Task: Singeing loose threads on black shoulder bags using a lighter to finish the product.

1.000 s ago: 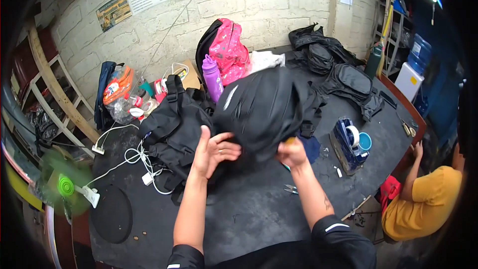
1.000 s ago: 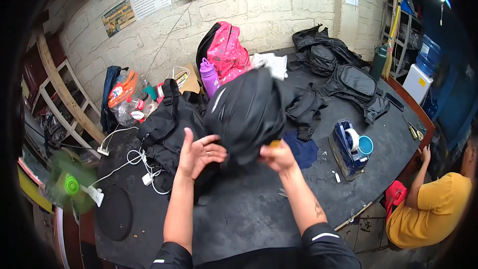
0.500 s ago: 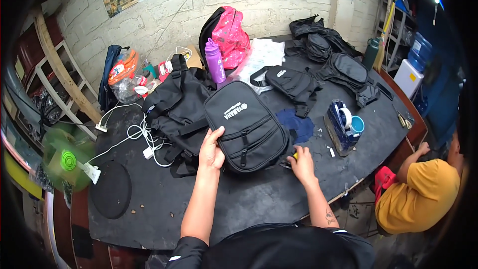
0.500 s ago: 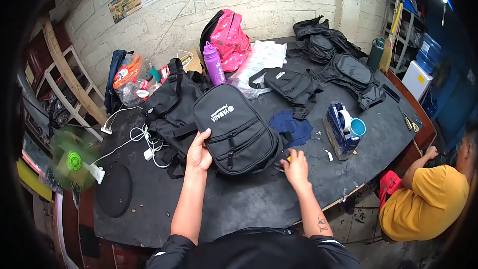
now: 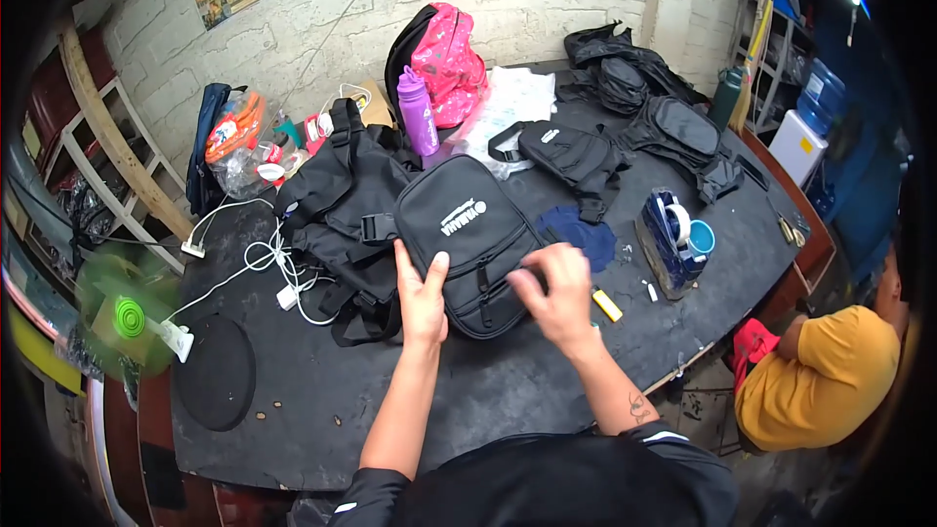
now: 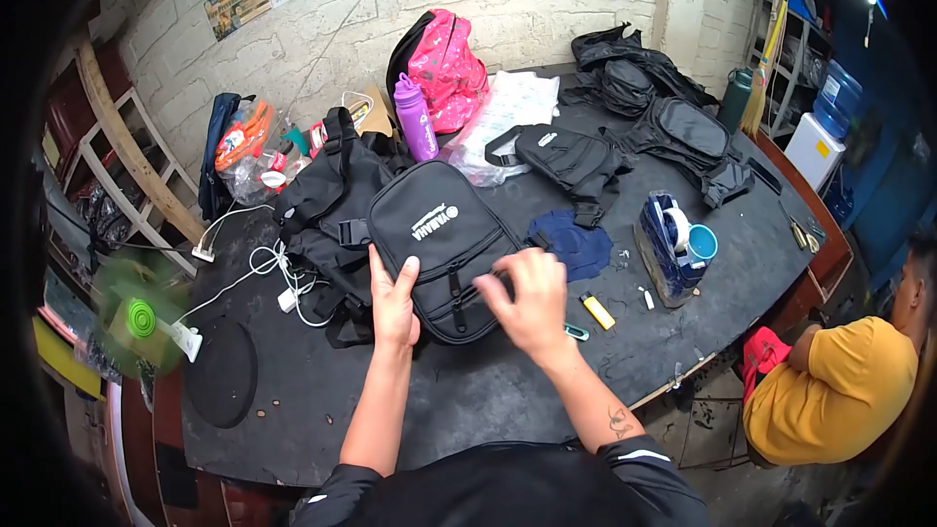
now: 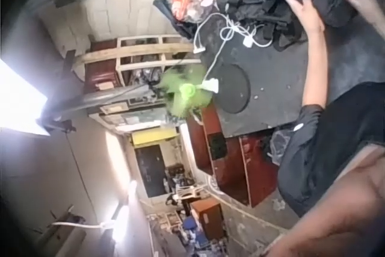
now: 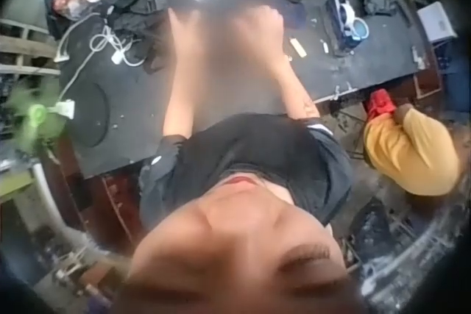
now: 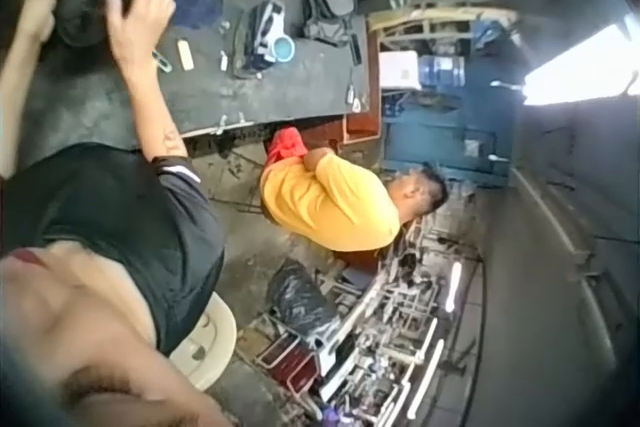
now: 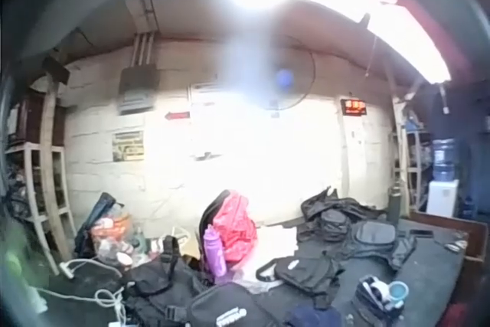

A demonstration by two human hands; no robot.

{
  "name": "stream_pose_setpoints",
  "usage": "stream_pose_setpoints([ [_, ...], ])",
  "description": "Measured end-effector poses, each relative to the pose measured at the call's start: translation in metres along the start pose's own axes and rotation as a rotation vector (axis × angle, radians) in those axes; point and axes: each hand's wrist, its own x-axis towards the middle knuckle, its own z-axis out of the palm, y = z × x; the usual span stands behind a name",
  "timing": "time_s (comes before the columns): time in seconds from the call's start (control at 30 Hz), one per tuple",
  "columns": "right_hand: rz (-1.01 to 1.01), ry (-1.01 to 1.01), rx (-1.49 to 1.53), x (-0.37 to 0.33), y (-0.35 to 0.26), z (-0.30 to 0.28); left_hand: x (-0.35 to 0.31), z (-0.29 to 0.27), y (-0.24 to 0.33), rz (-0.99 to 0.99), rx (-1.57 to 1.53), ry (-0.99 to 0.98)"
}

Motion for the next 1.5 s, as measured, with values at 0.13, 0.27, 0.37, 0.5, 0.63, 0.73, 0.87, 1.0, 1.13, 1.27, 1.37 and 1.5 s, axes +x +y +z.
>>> stream_pose_setpoints([
  [0.13,0.026,-0.128,0.078,-0.006,-0.012,0.032,-0.011,0.014,-0.01,0.056,0.091,0.03],
  [0.27,-0.065,-0.055,0.051,-0.001,-0.006,0.029,-0.011,0.007,-0.003,0.045,0.087,0.006],
  [0.37,0.051,0.058,-0.245,0.017,0.031,0.018,-0.013,0.004,0.004,0.074,0.057,0.027],
  [0.5,-0.008,0.036,-0.107,0.006,0.005,0.012,-0.011,-0.001,0.0,0.079,-0.008,0.124],
  [0.63,-0.071,-0.26,0.03,-0.024,-0.022,0.019,-0.005,0.002,0.0,0.097,-0.009,0.085],
  [0.73,-0.131,-0.166,-0.066,-0.014,-0.015,0.011,-0.003,0.001,0.002,0.107,0.006,0.076],
  [0.87,-0.035,0.07,-0.189,0.019,0.025,-0.012,0.001,-0.007,0.016,0.067,0.024,0.03],
  [1.0,-0.214,-0.402,0.107,0.028,0.013,-0.054,0.013,-0.026,0.03,-0.124,-0.062,0.001],
  [1.13,-0.578,-0.494,0.098,0.039,0.003,-0.04,0.041,-0.052,0.03,-0.632,-0.138,-0.173],
  [1.27,-0.418,-0.425,0.03,0.055,0.021,-0.029,0.038,-0.047,0.042,-0.343,0.671,0.073],
  [1.37,-0.262,-0.359,0.014,0.054,0.032,-0.019,-0.012,-0.003,0.053,0.425,0.829,-0.014],
  [1.5,-0.17,-0.235,0.024,0.06,0.028,-0.018,-0.057,0.046,0.044,0.796,1.222,-0.609],
])
